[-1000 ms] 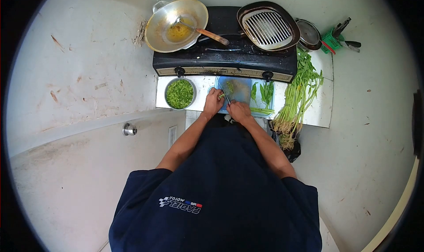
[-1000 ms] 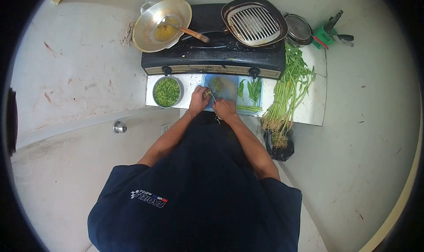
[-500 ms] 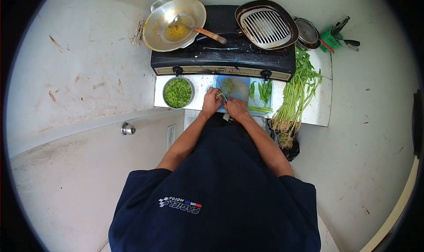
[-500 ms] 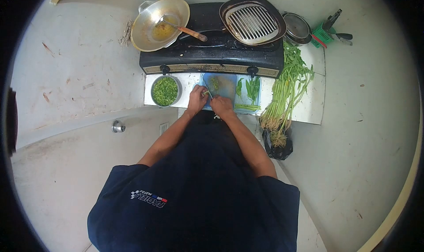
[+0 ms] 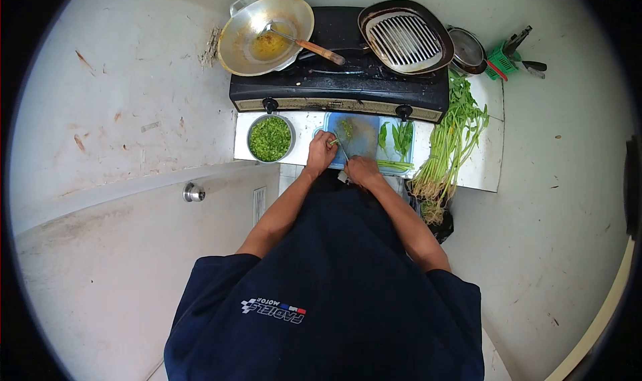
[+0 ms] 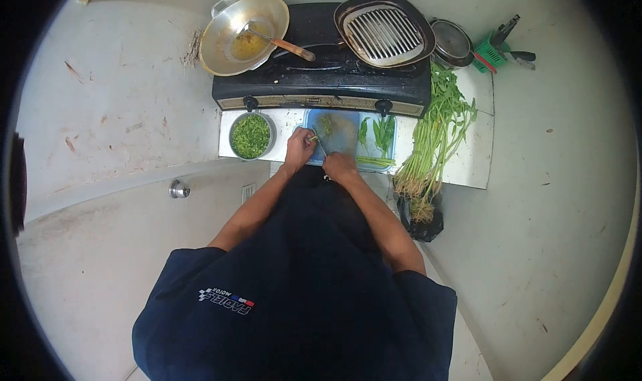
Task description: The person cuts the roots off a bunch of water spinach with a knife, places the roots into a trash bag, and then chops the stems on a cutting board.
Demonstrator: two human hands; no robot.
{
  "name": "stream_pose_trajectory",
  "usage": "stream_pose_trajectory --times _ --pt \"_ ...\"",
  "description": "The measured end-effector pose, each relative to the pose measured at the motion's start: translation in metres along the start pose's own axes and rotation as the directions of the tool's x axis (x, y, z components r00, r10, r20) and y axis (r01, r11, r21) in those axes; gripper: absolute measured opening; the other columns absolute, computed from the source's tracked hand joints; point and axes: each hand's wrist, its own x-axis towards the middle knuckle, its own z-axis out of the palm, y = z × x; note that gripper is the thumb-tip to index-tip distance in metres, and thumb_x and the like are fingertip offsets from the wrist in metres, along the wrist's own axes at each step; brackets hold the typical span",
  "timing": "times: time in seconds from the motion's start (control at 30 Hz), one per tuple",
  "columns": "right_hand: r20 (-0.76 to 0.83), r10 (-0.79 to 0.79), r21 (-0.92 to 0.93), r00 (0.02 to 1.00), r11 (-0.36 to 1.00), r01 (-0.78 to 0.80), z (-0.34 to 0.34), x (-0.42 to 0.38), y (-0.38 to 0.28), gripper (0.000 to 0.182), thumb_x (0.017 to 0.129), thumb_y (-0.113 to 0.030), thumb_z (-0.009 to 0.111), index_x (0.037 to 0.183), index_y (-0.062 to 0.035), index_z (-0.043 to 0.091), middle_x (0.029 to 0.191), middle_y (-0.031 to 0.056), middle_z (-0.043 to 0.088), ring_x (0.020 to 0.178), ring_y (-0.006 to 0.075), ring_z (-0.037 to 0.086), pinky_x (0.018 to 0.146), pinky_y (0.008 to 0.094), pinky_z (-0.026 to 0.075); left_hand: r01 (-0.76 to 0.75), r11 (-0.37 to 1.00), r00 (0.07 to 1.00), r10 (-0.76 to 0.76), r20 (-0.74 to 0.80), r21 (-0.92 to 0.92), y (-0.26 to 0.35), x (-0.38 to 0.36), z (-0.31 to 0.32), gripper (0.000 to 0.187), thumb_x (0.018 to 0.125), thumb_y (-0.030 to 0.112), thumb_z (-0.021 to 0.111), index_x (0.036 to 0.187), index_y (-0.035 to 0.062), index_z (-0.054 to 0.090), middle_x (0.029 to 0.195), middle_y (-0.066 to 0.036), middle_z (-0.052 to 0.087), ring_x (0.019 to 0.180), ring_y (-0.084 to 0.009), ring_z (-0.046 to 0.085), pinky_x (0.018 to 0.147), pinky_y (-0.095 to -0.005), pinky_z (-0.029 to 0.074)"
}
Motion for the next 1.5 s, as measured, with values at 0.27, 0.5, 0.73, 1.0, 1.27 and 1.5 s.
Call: stream_pose_trajectory --times 0.27,0.5,0.73,1.0,1.27,1.5 --pt "-0.081 -0.007 0.022 0.997 1.000 0.008 0.000 0.031 -0.005 0.040 0.101 -0.031 0.053 0.092 0.0007 0.076 0.098 0.0216 0.076 0.092 0.0394 0.075 0.084 0.0505 0.058 -0.020 0.999 1.000 0.020 -0.002 0.033 0.005 -0.004 -0.001 0.019 0.081 -0.004 0.074 0.098 0.0001 0.067 0.091 -0.012 0.059 0.069 -0.0232 0.064 0.066 -0.0360 0.054" --pt "-0.108 -0.013 -0.001 0.994 1.000 0.013 0.004 0.018 -0.002 0.040 0.102 -0.031 0.052 0.091 -0.0004 0.076 0.097 0.0200 0.076 0.090 0.0389 0.075 0.083 0.0495 0.058 -0.010 1.000 1.000 0.010 0.030 0.020 0.006 -0.003 -0.004 0.022 0.079 -0.005 0.073 0.099 0.0009 0.065 0.090 -0.012 0.056 0.069 -0.0231 0.063 0.065 -0.0357 0.054" --pt "-0.144 -0.025 0.048 0.989 0.998 0.032 0.003 0.013 -0.003 0.040 0.102 -0.030 0.052 0.094 0.0037 0.071 0.091 0.0256 0.074 0.087 0.0407 0.074 0.083 0.0502 0.058 -0.008 1.000 1.000 0.008 0.017 0.001 0.004 -0.004 -0.002 0.021 0.080 -0.009 0.073 0.097 -0.0001 0.064 0.091 -0.013 0.056 0.069 -0.0235 0.063 0.063 -0.0350 0.055" --pt "-0.167 0.016 0.066 0.986 0.998 -0.005 0.008 -0.001 0.005 0.034 0.100 -0.027 0.056 0.092 -0.0001 0.075 0.092 0.0244 0.075 0.086 0.0407 0.075 0.081 0.0508 0.059 -0.004 1.000 1.000 0.004 0.008 -0.012 0.003 -0.005 -0.003 0.018 0.083 -0.009 0.070 0.099 -0.0010 0.065 0.092 -0.014 0.057 0.070 -0.0253 0.064 0.064 -0.0362 0.054" --pt "-0.124 0.014 0.089 0.992 0.996 -0.003 -0.009 0.000 -0.004 0.044 0.104 -0.034 0.050 0.095 0.0044 0.070 0.090 0.0274 0.074 0.088 0.0445 0.073 0.083 0.0526 0.057 -0.014 1.000 0.999 0.013 0.035 0.015 0.005 -0.006 -0.006 0.020 0.083 -0.010 0.069 0.101 -0.0007 0.066 0.093 -0.016 0.058 0.075 -0.0307 0.063 0.068 -0.0393 0.053" --pt "-0.182 -0.001 0.045 0.983 0.999 0.009 -0.006 0.003 -0.008 0.039 0.102 -0.028 0.052 0.089 0.0015 0.074 0.088 0.0236 0.075 0.083 0.0398 0.075 0.079 0.0510 0.059 -0.046 0.998 0.998 0.045 0.032 0.046 0.002 -0.006 -0.006 0.022 0.083 -0.006 0.073 0.104 -0.0001 0.069 0.094 -0.016 0.061 0.073 -0.0286 0.065 0.068 -0.0392 0.054"
